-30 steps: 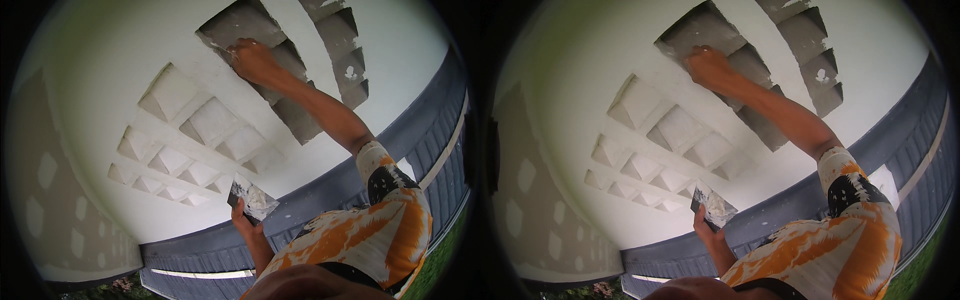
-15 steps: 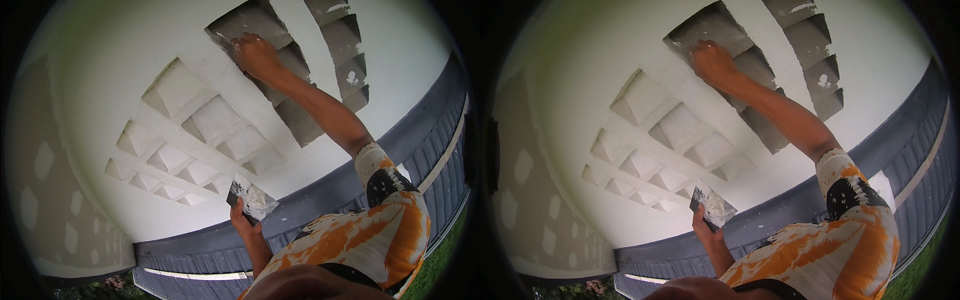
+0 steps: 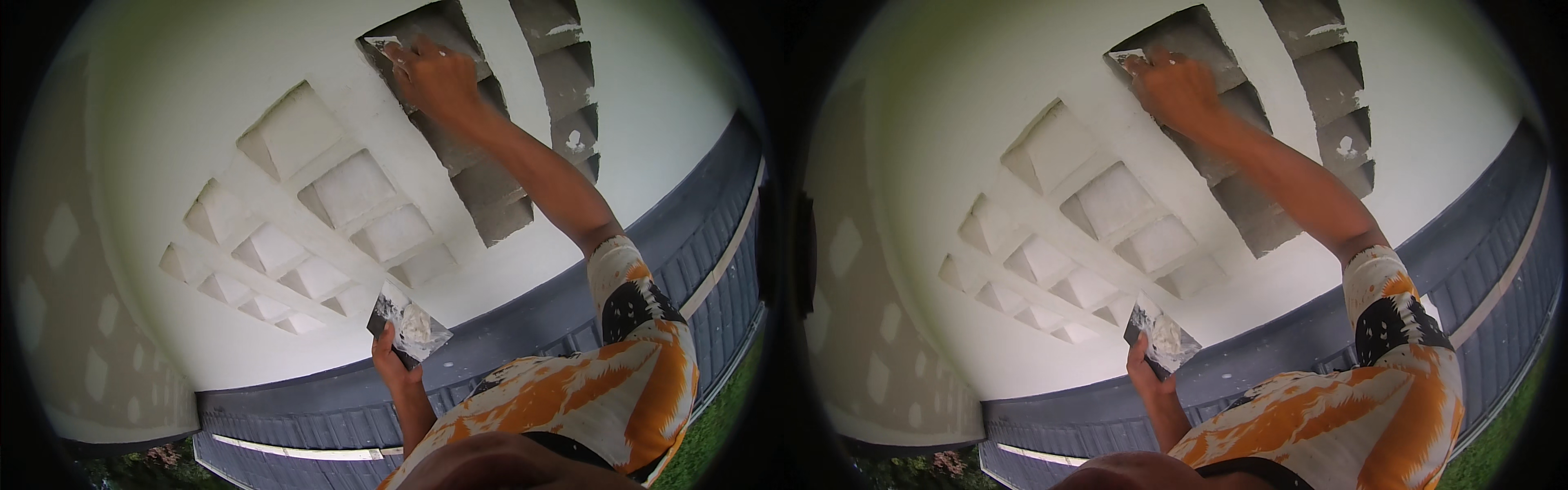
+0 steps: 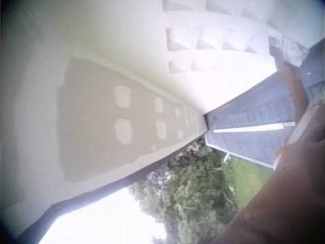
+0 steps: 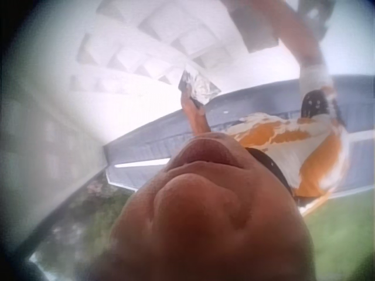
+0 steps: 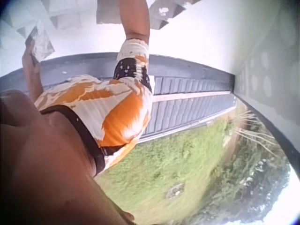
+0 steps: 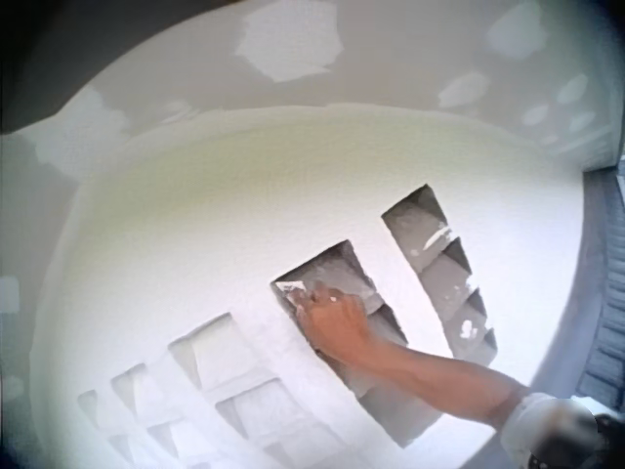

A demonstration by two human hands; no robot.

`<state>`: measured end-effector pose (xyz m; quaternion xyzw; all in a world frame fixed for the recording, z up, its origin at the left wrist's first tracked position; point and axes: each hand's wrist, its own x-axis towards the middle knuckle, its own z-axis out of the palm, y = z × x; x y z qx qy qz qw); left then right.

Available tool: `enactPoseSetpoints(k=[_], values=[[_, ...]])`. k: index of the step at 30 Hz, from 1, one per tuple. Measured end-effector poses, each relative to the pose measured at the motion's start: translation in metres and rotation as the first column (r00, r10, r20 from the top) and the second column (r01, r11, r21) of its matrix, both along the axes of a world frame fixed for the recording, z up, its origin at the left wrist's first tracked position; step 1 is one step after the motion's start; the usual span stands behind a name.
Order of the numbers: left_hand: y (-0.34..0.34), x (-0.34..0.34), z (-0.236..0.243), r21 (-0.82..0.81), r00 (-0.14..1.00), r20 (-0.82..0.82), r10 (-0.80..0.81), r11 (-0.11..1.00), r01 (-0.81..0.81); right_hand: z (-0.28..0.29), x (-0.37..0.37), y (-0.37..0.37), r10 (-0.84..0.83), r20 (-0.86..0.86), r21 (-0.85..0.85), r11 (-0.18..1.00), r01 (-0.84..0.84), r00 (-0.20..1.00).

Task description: The person applies white plaster to a patterned ceiling using a trowel and a smaller putty knife. They repeatedly scoop plaster from the trowel and spread it into the recessed rectangular sections of the ceiling.

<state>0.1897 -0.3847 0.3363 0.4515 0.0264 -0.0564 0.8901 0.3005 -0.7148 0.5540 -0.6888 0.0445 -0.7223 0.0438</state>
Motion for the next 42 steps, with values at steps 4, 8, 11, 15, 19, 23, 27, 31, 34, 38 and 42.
enactPoseSetpoints(k=[4,8,11,15,19,23,27,31,34,38,42], values=[[-0.006,0.0,0.006,-0.024,0.998,-0.009,-0.063,0.998,0.063,0.025,0.017,0.0,-0.132,-0.022,-0.118,0.985,0.128,0.991],[-0.004,0.002,0.003,-0.009,0.997,-0.044,-0.069,0.998,0.069,-0.001,0.014,0.028,-0.133,-0.345,-0.202,0.977,0.065,0.929],[-0.004,0.003,0.0,-0.093,0.994,-0.073,-0.081,0.993,0.074,-0.022,-0.023,0.045,0.052,-0.514,-0.088,0.99,-0.113,0.856],[-0.008,0.006,0.007,-0.305,0.983,-0.115,-0.141,0.947,0.1,-0.055,-0.076,0.047,0.598,-0.362,0.235,0.801,-0.55,0.715],[-0.009,0.028,0.006,-0.417,0.963,-0.144,-0.227,0.897,0.149,-0.117,-0.131,0.082,0.751,-0.506,0.138,0.556,-0.82,0.424],[-0.014,0.034,0.027,-0.43,0.941,-0.188,-0.283,0.885,0.18,-0.155,-0.149,0.09,0.641,-0.567,-0.05,0.6,-0.799,0.517],[0.01,0.027,0.029,-0.675,0.873,-0.008,-0.488,0.647,0.355,-0.168,-0.135,0.06,0.549,-0.53,-0.036,0.748,-0.663,0.647],[0.017,0.025,0.027,-0.49,0.938,-0.009,-0.347,0.819,0.299,-0.126,-0.077,0.027,0.75,0.001,0.391,0.609,-0.691,0.662],[-0.005,0.011,0.033,-0.458,0.957,-0.116,-0.265,0.869,0.186,-0.075,-0.028,0.007,0.602,0.141,0.381,0.7,-0.604,0.786],[-0.01,-0.007,0.027,-0.372,0.972,-0.143,-0.186,0.92,0.121,-0.033,0.018,0.01,0.444,0.098,0.406,0.8,-0.443,0.891],[0.0,-0.018,0.015,-0.374,0.984,-0.158,-0.084,0.927,0.018,-0.027,0.03,0.018,0.439,0.0,0.43,0.811,-0.396,0.899]])
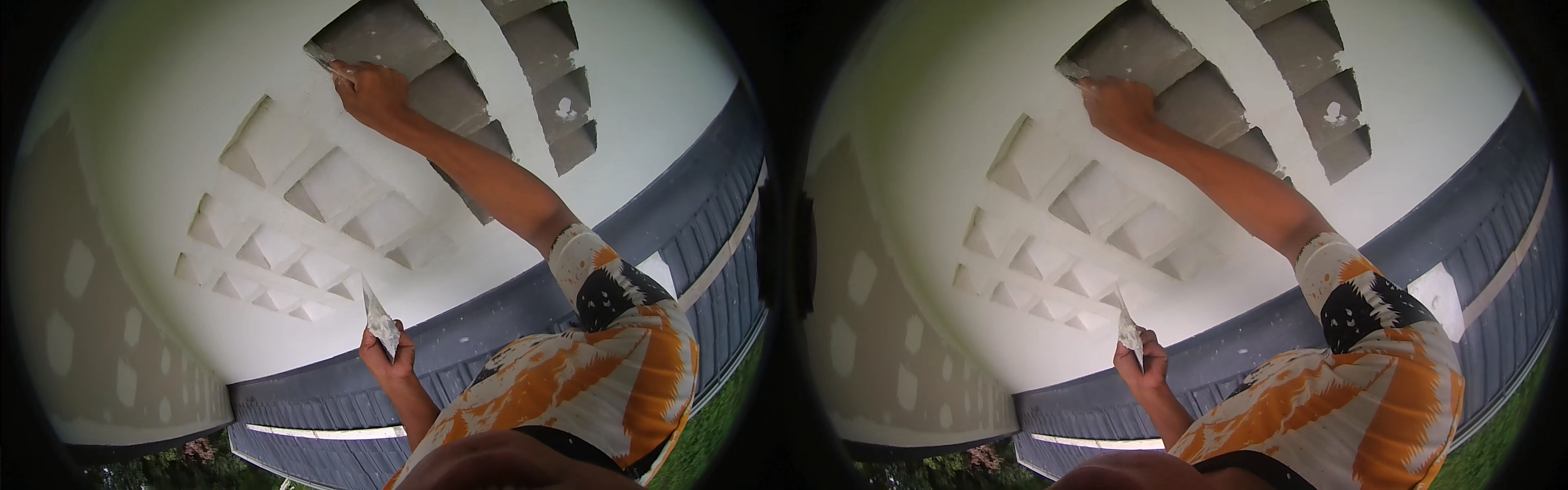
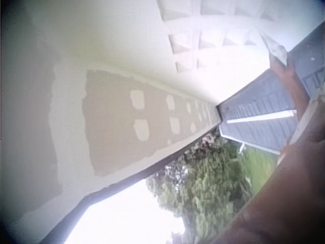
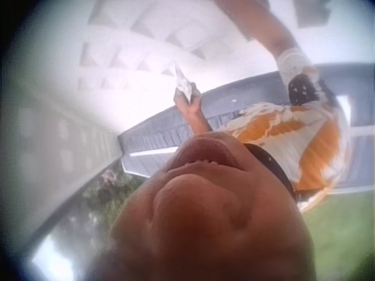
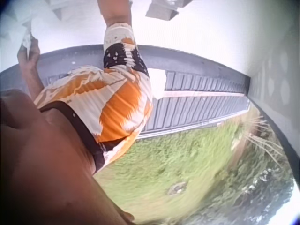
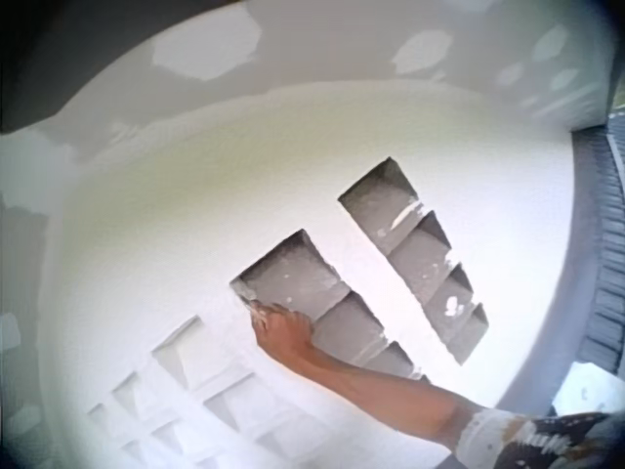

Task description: The person applies white plaster to a patterned ceiling using a trowel and a smaller putty knife. They repeatedly scoop plaster from the trowel and spread it into the recessed rectangular sections of the ceiling.

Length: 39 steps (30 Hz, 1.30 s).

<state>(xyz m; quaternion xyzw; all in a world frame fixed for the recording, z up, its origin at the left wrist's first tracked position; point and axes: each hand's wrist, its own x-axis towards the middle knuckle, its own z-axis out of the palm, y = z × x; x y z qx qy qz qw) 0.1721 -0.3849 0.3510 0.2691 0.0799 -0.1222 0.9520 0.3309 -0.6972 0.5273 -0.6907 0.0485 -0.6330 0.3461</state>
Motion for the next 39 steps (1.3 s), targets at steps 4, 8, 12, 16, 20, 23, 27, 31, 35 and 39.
enactPoseSetpoints(k=[4,8,12,16,20,23,27,31,35,39], values=[[0.01,-0.003,-0.009,-0.022,0.999,-0.036,0.013,1.0,-0.014,-0.03,-0.01,-0.001,-0.04,-0.076,-0.067,0.997,0.035,0.996],[0.008,0.005,-0.013,0.044,0.994,-0.073,0.084,0.996,-0.081,-0.042,-0.034,-0.002,-0.037,-0.045,0.01,0.999,0.037,0.998],[0.009,0.018,-0.02,0.032,0.999,0.033,-0.039,0.999,0.038,-0.018,-0.026,-0.017,0.02,0.013,0.066,0.998,-0.021,1.0],[0.005,0.024,-0.022,-0.004,0.995,0.033,-0.099,0.995,0.099,-0.002,-0.016,-0.019,0.09,-0.189,0.055,0.995,-0.081,0.978],[0.001,0.024,-0.024,0.035,0.996,0.024,-0.087,0.996,0.086,-0.045,-0.012,-0.012,0.167,-0.084,0.002,0.986,-0.167,0.982],[0.001,0.022,-0.018,0.113,1.0,-0.008,-0.014,0.993,0.015,-0.061,-0.039,-0.006,0.177,-0.058,0.062,0.983,-0.174,0.982],[-0.001,0.027,-0.016,0.162,0.999,0.047,-0.028,0.987,0.02,-0.036,-0.038,-0.012,0.143,-0.061,0.145,0.98,-0.133,0.988],[-0.03,0.013,0.013,0.16,0.997,-0.03,0.07,0.985,-0.065,-0.002,-0.015,-0.028,0.058,-0.258,0.047,0.998,-0.048,0.964],[-0.018,0.016,0.001,0.191,1.0,-0.022,0.019,0.982,-0.015,0.002,-0.009,-0.026,0.112,-0.297,-0.008,0.993,-0.12,0.948],[-0.001,0.022,-0.017,0.193,1.0,-0.013,0.011,0.981,-0.008,-0.028,-0.026,-0.018,0.164,-0.166,0.011,0.986,-0.165,0.972]])
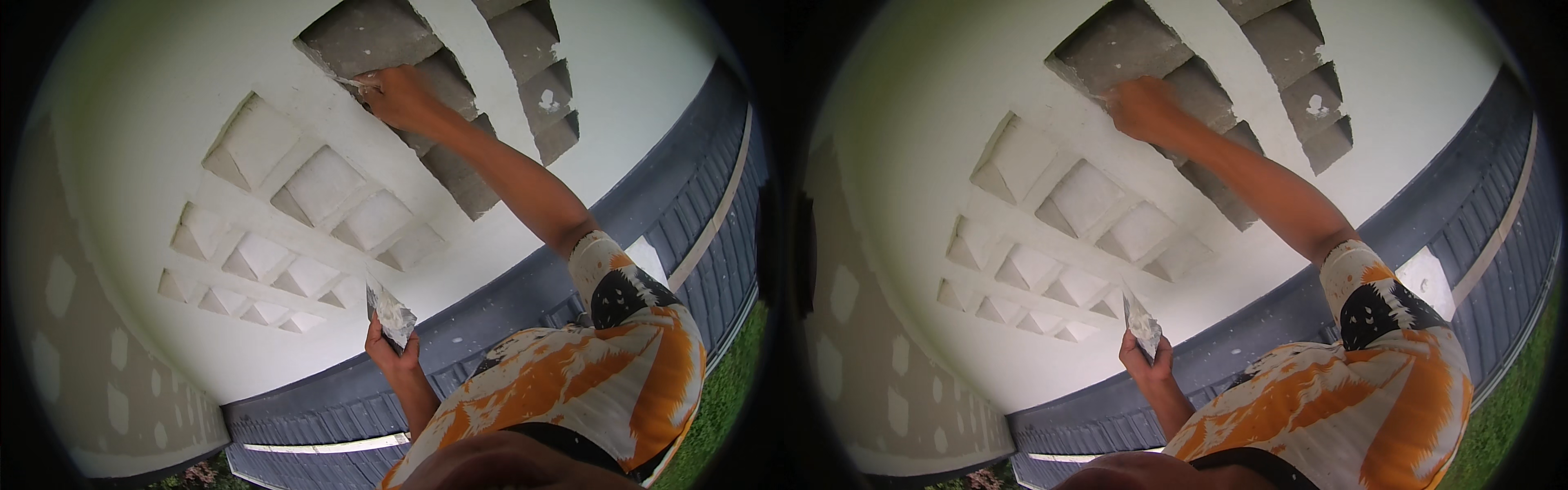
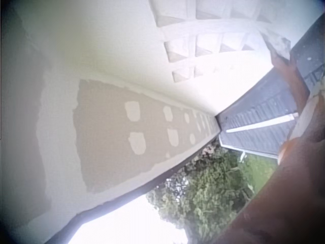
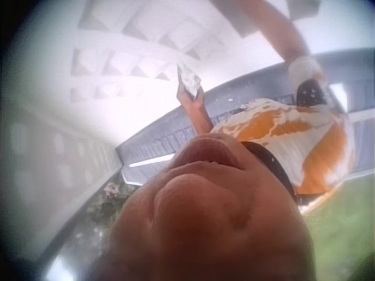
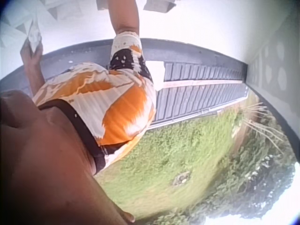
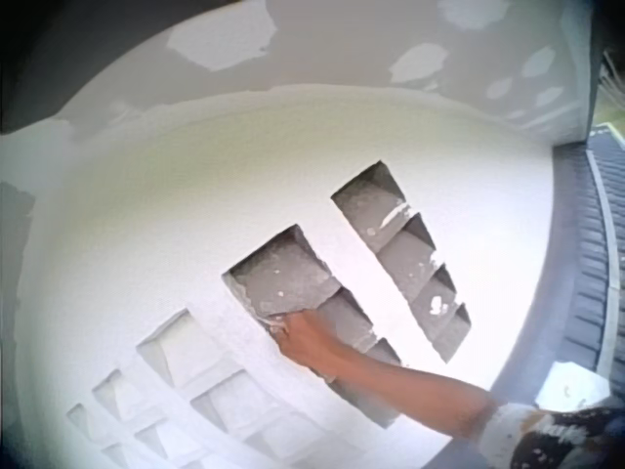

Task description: The person applies white plaster to a patterned ceiling using a trowel and a smaller putty knife. They repeatedly scoop plaster from the trowel and spread it into the recessed rectangular sections of the ceiling.

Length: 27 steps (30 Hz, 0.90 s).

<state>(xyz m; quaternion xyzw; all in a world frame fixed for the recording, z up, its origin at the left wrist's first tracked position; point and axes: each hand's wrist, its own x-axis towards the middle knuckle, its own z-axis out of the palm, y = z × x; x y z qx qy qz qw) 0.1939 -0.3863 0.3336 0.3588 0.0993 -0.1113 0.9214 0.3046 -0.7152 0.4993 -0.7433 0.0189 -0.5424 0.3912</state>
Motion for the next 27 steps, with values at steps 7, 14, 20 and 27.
enactPoseSetpoints(k=[7,14,20,27], values=[[-0.008,-0.002,0.01,0.026,1.0,0.001,0.013,1.0,-0.013,0.046,0.002,-0.005,0.017,-0.11,0.084,0.996,-0.007,0.994],[0.001,-0.007,-0.001,0.0,0.999,0.045,-0.015,1.0,0.015,-0.002,0.002,0.001,-0.041,-0.024,-0.064,0.997,0.04,0.999],[-0.007,-0.009,0.007,0.022,0.997,0.02,0.074,0.997,-0.075,0.003,-0.013,-0.003,-0.057,-0.033,0.026,0.998,0.058,0.998],[-0.014,-0.016,0.013,0.051,0.998,0.063,-0.006,0.999,0.002,0.048,0.03,-0.018,-0.051,-0.097,0.012,0.999,0.053,0.994]])
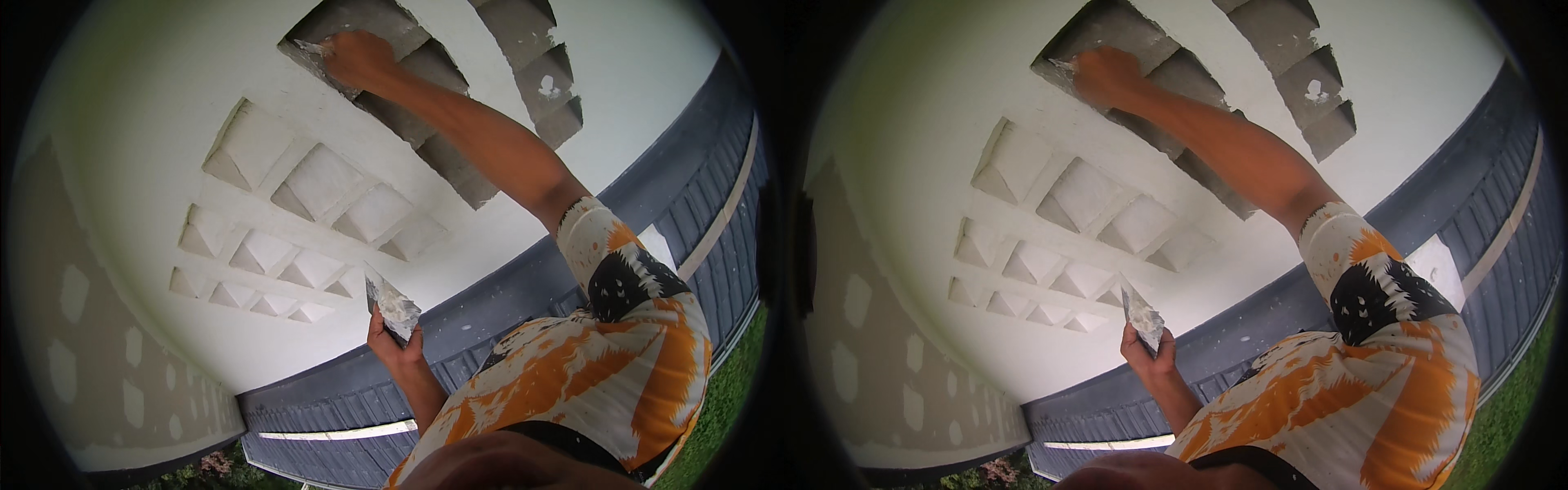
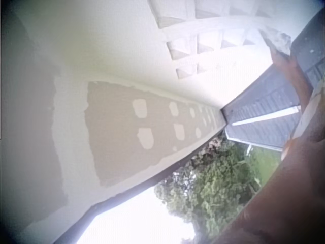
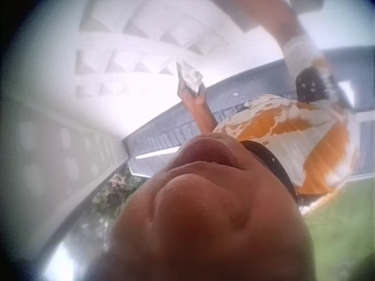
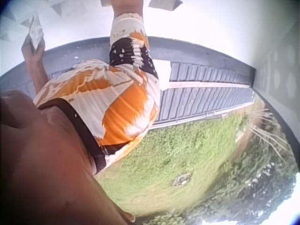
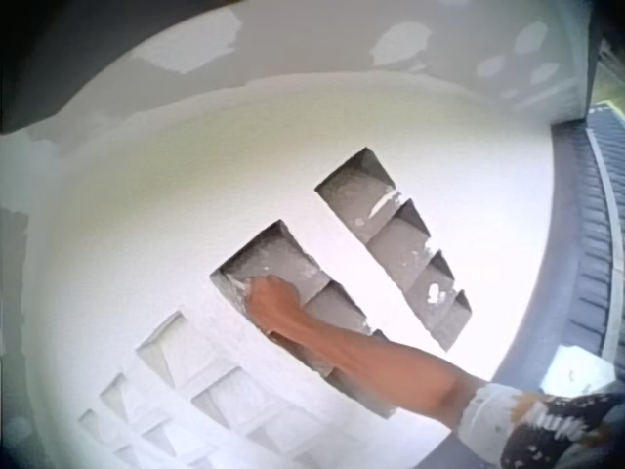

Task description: The person applies white plaster to a patterned ceiling using a trowel and a smaller putty knife. They repeatedly scoop plaster from the trowel and spread it into the recessed rectangular sections of the ceiling.

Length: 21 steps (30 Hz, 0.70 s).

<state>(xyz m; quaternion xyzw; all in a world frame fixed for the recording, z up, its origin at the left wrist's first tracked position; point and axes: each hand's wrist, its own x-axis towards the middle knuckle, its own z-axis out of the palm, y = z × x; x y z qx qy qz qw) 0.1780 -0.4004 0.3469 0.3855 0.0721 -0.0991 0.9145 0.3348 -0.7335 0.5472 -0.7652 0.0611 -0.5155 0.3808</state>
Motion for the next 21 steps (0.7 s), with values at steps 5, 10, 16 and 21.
enactPoseSetpoints(k=[5,10,16,21], values=[[-0.007,-0.008,0.005,-0.071,0.997,-0.046,0.068,0.995,-0.071,-0.01,-0.014,0.005,0.182,-0.052,0.041,0.983,-0.18,0.982],[-0.006,-0.001,-0.003,-0.015,0.993,-0.067,0.093,0.995,-0.094,-0.059,-0.062,0.02,0.197,-0.063,0.004,0.98,-0.197,0.978],[-0.001,0.017,-0.006,-0.152,0.998,-0.034,0.061,0.986,-0.066,-0.118,-0.121,0.042,0.55,-0.022,0.401,0.77,-0.497,0.835],[-0.049,0.035,0.019,-0.266,0.991,-0.132,-0.016,0.964,-0.02,-0.176,-0.162,0.081,0.597,0.112,-0.213,0.795,-0.567,0.794]])
